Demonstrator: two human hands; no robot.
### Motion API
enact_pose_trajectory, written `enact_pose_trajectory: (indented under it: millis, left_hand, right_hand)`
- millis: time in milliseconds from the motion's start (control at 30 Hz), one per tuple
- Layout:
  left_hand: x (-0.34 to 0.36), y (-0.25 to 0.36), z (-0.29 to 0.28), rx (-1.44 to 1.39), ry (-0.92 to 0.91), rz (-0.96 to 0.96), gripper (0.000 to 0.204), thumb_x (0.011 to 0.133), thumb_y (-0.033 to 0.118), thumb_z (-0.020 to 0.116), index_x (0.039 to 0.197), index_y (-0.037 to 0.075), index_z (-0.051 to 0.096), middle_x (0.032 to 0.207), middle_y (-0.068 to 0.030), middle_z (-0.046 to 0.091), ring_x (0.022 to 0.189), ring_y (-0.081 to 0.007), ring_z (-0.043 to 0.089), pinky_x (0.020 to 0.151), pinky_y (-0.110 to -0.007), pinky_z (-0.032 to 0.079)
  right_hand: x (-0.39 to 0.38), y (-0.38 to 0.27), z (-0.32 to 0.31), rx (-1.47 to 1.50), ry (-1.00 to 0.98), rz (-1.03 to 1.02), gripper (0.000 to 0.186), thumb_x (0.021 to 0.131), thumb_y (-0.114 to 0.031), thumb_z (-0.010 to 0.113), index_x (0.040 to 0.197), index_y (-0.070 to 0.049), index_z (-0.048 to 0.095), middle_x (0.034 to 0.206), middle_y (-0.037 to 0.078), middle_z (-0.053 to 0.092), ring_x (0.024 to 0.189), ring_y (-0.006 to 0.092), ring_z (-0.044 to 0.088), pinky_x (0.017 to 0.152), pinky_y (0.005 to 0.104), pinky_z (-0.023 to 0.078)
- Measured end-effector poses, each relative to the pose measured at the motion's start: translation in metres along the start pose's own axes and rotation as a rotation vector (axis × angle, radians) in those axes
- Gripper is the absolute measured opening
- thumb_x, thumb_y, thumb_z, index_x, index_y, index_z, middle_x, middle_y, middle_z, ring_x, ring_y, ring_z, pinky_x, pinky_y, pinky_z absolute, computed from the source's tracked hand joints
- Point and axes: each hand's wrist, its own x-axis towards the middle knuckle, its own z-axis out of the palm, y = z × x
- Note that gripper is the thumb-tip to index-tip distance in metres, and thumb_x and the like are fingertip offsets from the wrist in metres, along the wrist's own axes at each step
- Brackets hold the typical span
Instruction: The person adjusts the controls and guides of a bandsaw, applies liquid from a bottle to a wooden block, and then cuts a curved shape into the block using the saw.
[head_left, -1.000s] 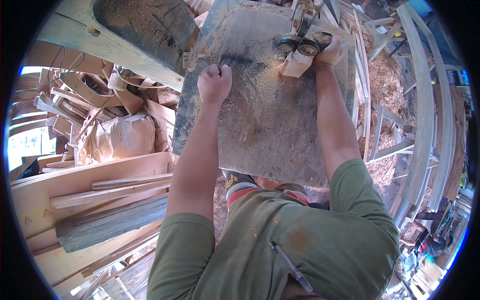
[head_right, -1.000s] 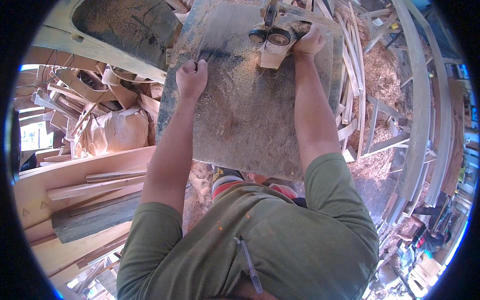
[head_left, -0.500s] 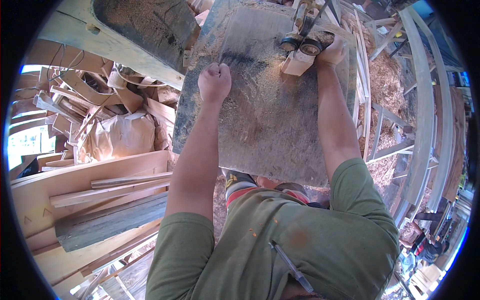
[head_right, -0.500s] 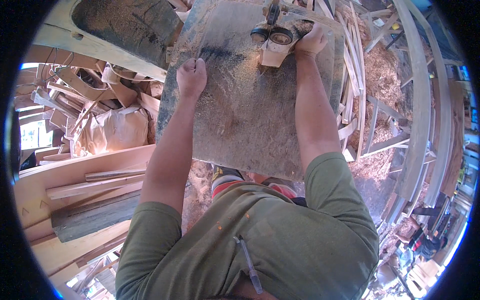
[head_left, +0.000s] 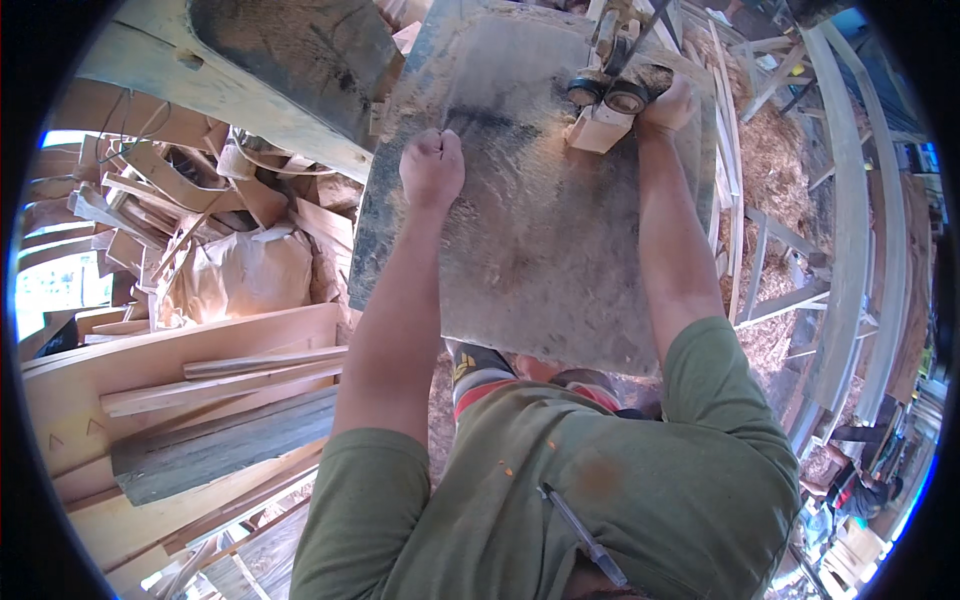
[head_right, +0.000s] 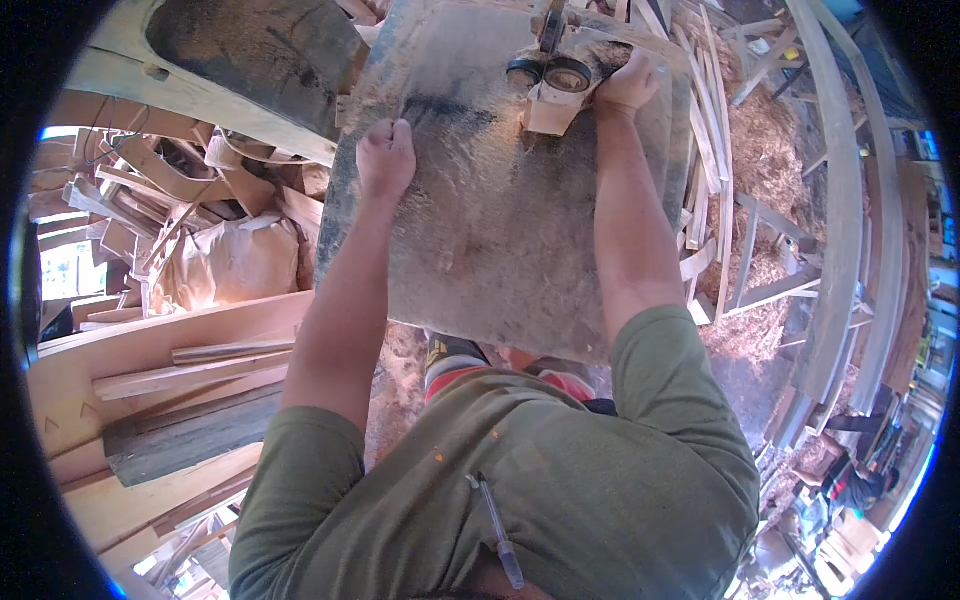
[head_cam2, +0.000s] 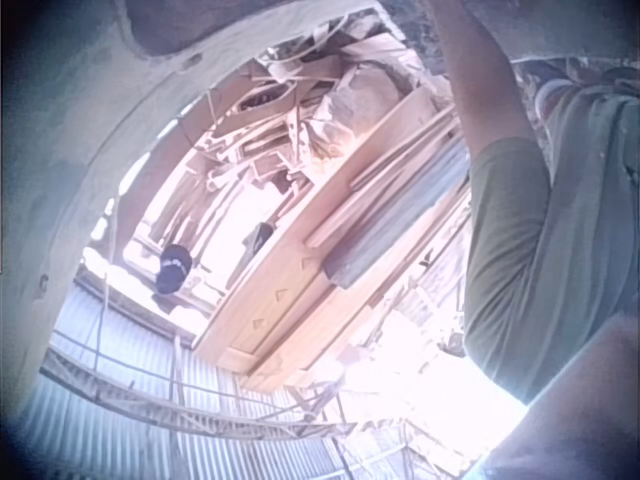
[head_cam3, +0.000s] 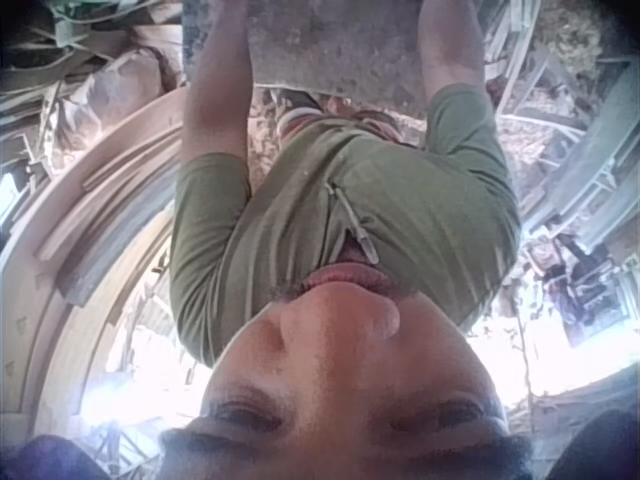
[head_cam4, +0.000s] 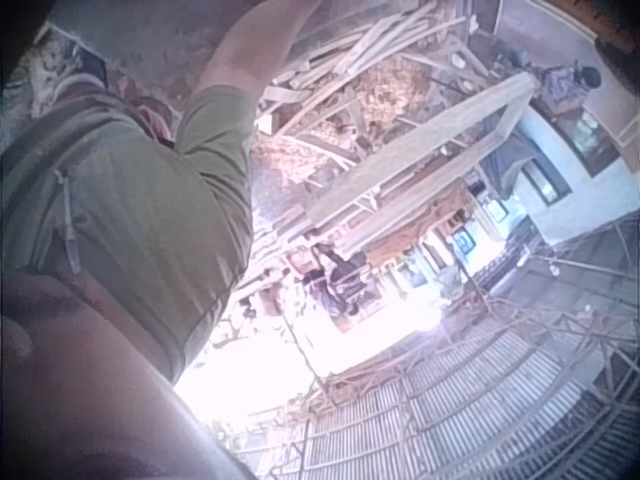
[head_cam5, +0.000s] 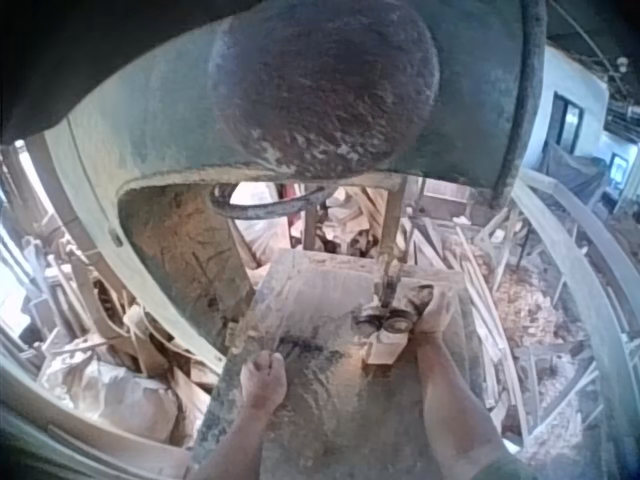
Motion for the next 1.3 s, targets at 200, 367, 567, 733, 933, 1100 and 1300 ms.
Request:
enact_pose_trajectory:
  millis: [200, 367, 567, 733, 933, 1100, 1300]
  left_hand:
    - [0.003, -0.013, 0.003, -0.020, 0.050, 0.025, 0.036, 0.091, 0.024, 0.054, 0.067, -0.002, 0.059, 0.076, -0.0236, 0.063, 0.076, -0.0441, 0.062, 0.071, -0.051, 0.049]
    - [0.002, -0.004, 0.007, -0.054, 0.041, -0.002, 0.036, 0.091, 0.025, 0.055, 0.068, -0.002, 0.059, 0.077, -0.0242, 0.064, 0.077, -0.0455, 0.063, 0.072, -0.052, 0.050]
    - [0.002, -0.012, 0.008, -0.037, 0.051, -0.094, 0.035, 0.091, 0.028, 0.057, 0.071, 0.000, 0.062, 0.077, -0.0239, 0.065, 0.077, -0.0465, 0.064, 0.072, -0.052, 0.051]
    - [0.009, 0.009, 0.010, -0.055, 0.012, -0.129, 0.033, 0.089, 0.031, 0.057, 0.073, 0.004, 0.069, 0.077, -0.0228, 0.067, 0.077, -0.0449, 0.066, 0.073, -0.051, 0.052]
    - [0.018, -0.015, 0.016, 0.090, 0.096, -0.062, 0.036, 0.086, 0.034, 0.056, 0.074, 0.002, 0.070, 0.077, -0.0252, 0.067, 0.076, -0.0461, 0.067, 0.073, -0.053, 0.053]
    - [0.000, -0.005, 0.017, 0.156, 0.046, 0.027, 0.038, 0.087, 0.031, 0.057, 0.069, 0.000, 0.068, 0.079, -0.0249, 0.069, 0.077, -0.0450, 0.067, 0.076, -0.054, 0.053]
    - [-0.065, 0.021, 0.012, 0.095, -0.018, 0.248, 0.041, 0.086, 0.045, 0.069, 0.074, 0.006, 0.072, 0.091, -0.0079, 0.073, 0.095, -0.0320, 0.066, 0.094, -0.051, 0.042]
  right_hand:
    - [0.002, -0.015, -0.003, 0.127, -0.035, 0.062, 0.021, 0.089, -0.019, 0.061, 0.102, -0.003, 0.068, 0.100, 0.016, 0.072, 0.091, 0.0370, 0.067, 0.081, 0.0447, 0.049]
    - [0.040, 0.006, -0.006, 0.345, 0.073, 0.408, 0.030, 0.092, -0.022, 0.052, 0.094, 0.000, 0.073, 0.098, 0.016, 0.074, 0.085, 0.0293, 0.068, 0.076, 0.0447, 0.053]
    - [0.050, -0.015, -0.046, 0.583, -0.054, 0.498, 0.039, 0.095, -0.026, 0.047, 0.109, -0.001, 0.074, 0.105, 0.019, 0.073, 0.094, 0.0268, 0.069, 0.080, 0.0461, 0.053]
    - [0.012, 0.036, -0.094, 0.087, -0.091, 0.170, 0.044, 0.100, -0.034, 0.044, 0.094, 0.001, 0.069, 0.090, 0.014, 0.073, 0.084, 0.0266, 0.066, 0.079, 0.0434, 0.050]
    - [-0.066, 0.032, -0.182, 0.894, -0.378, 0.642, 0.034, 0.104, -0.029, 0.050, 0.113, 0.000, 0.065, 0.105, 0.010, 0.067, 0.099, 0.0201, 0.064, 0.089, 0.0375, 0.051]
    - [-0.090, -0.038, -0.285, 0.880, -0.367, 0.887, 0.044, 0.102, -0.037, 0.055, 0.126, 0.000, 0.060, 0.114, 0.012, 0.067, 0.101, 0.0190, 0.063, 0.091, 0.0351, 0.049]
    - [-0.119, -0.114, -0.370, 0.407, -0.381, 0.919, 0.054, 0.096, -0.034, 0.064, 0.135, 0.001, 0.052, 0.119, 0.015, 0.065, 0.105, 0.0247, 0.062, 0.093, 0.0368, 0.049]
